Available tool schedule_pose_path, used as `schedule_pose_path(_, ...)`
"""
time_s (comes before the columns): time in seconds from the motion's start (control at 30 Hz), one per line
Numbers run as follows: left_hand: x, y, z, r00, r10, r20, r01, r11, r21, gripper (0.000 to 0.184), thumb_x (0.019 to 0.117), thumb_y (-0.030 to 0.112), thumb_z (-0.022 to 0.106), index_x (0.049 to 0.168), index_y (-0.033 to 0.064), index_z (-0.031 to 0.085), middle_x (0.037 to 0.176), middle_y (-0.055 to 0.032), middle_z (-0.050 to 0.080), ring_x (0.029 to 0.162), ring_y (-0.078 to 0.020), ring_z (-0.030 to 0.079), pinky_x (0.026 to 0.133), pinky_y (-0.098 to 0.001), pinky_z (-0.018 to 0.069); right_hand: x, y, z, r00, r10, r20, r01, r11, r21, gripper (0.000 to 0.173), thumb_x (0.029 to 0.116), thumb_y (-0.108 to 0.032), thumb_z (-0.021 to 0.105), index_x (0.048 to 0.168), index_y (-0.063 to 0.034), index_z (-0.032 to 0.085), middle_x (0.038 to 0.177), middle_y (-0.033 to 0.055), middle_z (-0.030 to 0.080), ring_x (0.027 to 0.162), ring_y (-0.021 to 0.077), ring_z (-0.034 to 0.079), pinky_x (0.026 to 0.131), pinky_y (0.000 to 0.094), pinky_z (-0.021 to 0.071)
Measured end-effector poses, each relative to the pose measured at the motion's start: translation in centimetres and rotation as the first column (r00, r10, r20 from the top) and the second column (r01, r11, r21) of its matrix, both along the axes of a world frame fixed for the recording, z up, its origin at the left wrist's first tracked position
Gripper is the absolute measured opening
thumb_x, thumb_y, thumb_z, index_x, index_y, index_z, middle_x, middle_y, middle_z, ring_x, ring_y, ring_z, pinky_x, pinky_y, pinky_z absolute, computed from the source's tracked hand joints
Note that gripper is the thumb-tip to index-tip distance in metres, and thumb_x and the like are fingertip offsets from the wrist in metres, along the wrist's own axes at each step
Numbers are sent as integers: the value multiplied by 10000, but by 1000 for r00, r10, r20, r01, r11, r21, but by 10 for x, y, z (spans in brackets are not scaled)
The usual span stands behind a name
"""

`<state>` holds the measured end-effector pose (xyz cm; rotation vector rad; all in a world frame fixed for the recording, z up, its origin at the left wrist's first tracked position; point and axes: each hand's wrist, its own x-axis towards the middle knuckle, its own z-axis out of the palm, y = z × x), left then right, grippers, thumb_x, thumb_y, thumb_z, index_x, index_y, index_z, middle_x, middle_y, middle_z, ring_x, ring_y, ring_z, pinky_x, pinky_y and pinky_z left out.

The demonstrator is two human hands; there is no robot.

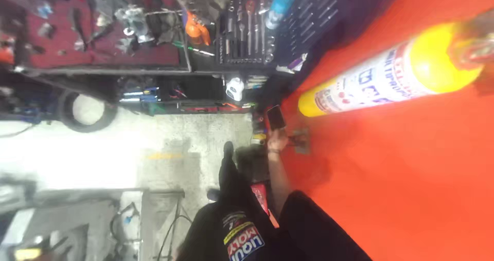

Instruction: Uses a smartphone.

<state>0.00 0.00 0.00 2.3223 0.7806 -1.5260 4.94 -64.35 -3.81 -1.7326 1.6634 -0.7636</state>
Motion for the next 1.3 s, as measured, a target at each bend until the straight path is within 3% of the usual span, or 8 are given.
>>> schedule_pose_path(0.07,22,-30,-6,915,287,283,-164,907,-389,344,1053,246,573,1288,1,630,1136,-186,711,989,-280,700,898,-477,580,-23,74,26,915,93,393,-195,954,228,302,1065,-132,513,1248,82,622,1087,188,718,952,238,745,874,410,645)
schedule_pose_path(0.2,80,-63,63,649,745,153,-183,349,-919,571,1092,450,371,1493,49,442,1400,-143,615,1258,-289,619,1044,-501,534,-52,250,106,608,2,794,-651,573,497,287,1068,-115,409,1221,84,548,1109,229,695,1002,370,722,908,557,616)
schedule_pose_path(0.3,86,-67,139,539,842,32,23,24,-999,770,1034,651,213,1490,83,463,1484,-141,543,1342,-311,542,1089,-540,480,-76,348,163,479,43,877,-866,187,464,287,1055,-158,402,1202,38,552,1167,217,688,1084,347,702,965,518,592)
schedule_pose_path(0.47,55,-21,236,367,929,-40,354,-179,-918,832,988,688,123,1337,77,568,1331,-224,610,1175,-374,627,951,-553,549,-95,442,248,228,145,963,-950,-186,252,250,955,-12,514,1195,23,575,1160,190,702,1062,328,718,952,520,605)
schedule_pose_path(0.57,26,13,278,352,931,-99,341,-226,-913,796,991,645,93,1318,94,565,1245,-223,642,1063,-366,669,856,-536,583,-105,455,252,-131,302,944,-923,-384,-6,598,864,-10,726,1400,14,461,1268,145,665,1106,256,690,958,464,601)
schedule_pose_path(0.67,-2,32,298,322,932,-165,291,-263,-920,874,973,689,30,1341,102,564,1188,-218,677,976,-343,700,798,-513,594,-100,474,275,-414,296,861,-802,-566,-191,1137,772,3,840,1632,-130,110,1442,144,567,1230,269,645,1044,470,573)
schedule_pose_path(0.8,-13,56,307,250,959,-137,464,-242,-852,891,983,638,7,1285,-7,542,1185,-273,649,1068,-398,671,907,-571,567,-93,492,298,-618,287,732,-675,-671,-307,1158,776,-50,872,1647,-213,127,1411,112,607,1159,240,687,1000,444,606)
schedule_pose_path(1.3,-41,84,346,175,983,-49,604,-147,-783,834,1009,526,-11,1217,-60,545,1113,-288,642,1019,-407,670,899,-573,569,-105,513,331,-702,311,641,-623,-704,-340,1166,740,-38,886,1627,-153,139,1320,142,644,1073,255,709,913,425,638)
